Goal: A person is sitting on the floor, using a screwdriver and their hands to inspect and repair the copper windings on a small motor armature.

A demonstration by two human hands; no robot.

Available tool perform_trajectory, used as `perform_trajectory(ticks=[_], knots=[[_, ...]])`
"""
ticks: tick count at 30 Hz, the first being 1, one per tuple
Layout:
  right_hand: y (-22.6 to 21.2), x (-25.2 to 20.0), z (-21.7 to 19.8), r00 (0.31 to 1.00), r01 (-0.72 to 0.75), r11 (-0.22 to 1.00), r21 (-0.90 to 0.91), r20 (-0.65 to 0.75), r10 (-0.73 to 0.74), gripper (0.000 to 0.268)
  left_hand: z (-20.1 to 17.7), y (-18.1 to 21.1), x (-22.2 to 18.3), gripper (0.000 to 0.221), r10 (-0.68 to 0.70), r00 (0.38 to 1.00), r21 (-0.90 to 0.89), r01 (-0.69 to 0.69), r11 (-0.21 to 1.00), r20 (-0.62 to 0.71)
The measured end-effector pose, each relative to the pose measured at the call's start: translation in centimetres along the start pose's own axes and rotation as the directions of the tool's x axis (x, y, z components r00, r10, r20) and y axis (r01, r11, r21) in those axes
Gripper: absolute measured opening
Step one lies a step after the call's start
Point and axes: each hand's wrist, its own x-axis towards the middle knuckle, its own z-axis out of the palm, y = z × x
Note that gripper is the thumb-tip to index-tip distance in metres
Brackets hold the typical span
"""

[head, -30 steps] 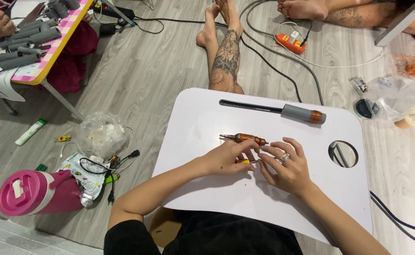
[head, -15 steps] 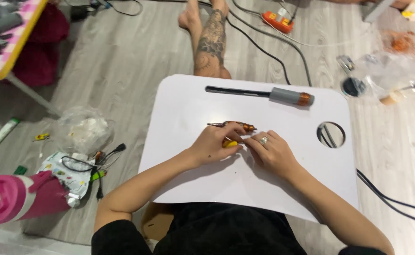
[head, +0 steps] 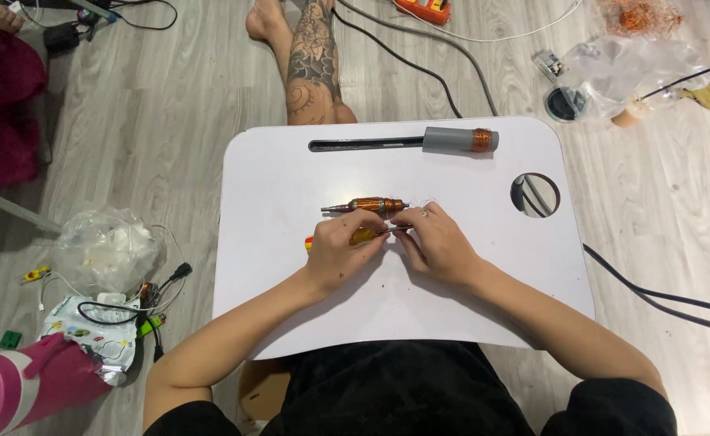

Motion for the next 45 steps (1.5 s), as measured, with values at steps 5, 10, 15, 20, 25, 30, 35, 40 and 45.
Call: perform_trajectory(ticks=[5,10,15,20,25,30,35,40,45], knots=[[-1.3,0.6,-0.8,0.984,-0.162,0.985,0.065,0.086,0.156,0.023,0.7,-0.2,0.0,0.018,0.035,0.999,0.038,-0.034,0.999,-0.032],[-1.4,1.0,-0.9,0.976,-0.183,0.981,0.06,0.134,0.173,0.02,0.1,-0.8,0.5,0.021,0.068,0.997,-0.01,-0.068,0.998,0.045],[-1.1,0.5,-0.3,0.969,-0.212,0.976,0.043,0.139,0.204,0.02,-0.7,-0.7,1.3,0.022,0.028,0.997,-0.108,-0.021,0.994,0.068],[-1.0,0.2,0.1,0.964,-0.228,0.972,0.061,0.152,0.217,0.023,-0.9,-1.6,1.3,0.028,-0.06,0.991,-0.169,0.08,0.982,0.118],[-1.2,0.2,0.2,0.966,-0.188,0.982,0.036,0.189,0.178,0.022,-1.6,-1.5,1.5,0.042,-0.16,0.964,-0.28,0.217,0.935,0.214],[-0.7,0.2,0.4,0.997,-0.034,0.999,0.042,0.065,0.031,0.025,-1.8,-0.9,1.5,0.039,-0.119,0.974,-0.253,0.168,0.953,0.195],[-0.9,0.4,0.3,0.997,-0.062,0.997,0.048,0.041,0.06,0.025,-1.5,-0.7,1.1,0.033,-0.062,0.983,-0.153,0.089,0.984,0.173],[-0.9,0.6,0.0,0.999,-0.053,0.994,0.098,0.006,0.053,0.026,-1.3,-0.9,0.5,0.014,-0.007,0.984,0.144,-0.018,0.989,0.175],[-0.6,0.2,0.2,0.997,-0.073,0.991,0.113,-0.026,0.076,0.024,-1.5,0.1,0.5,0.015,0.078,0.982,0.26,-0.122,0.958,0.173]])
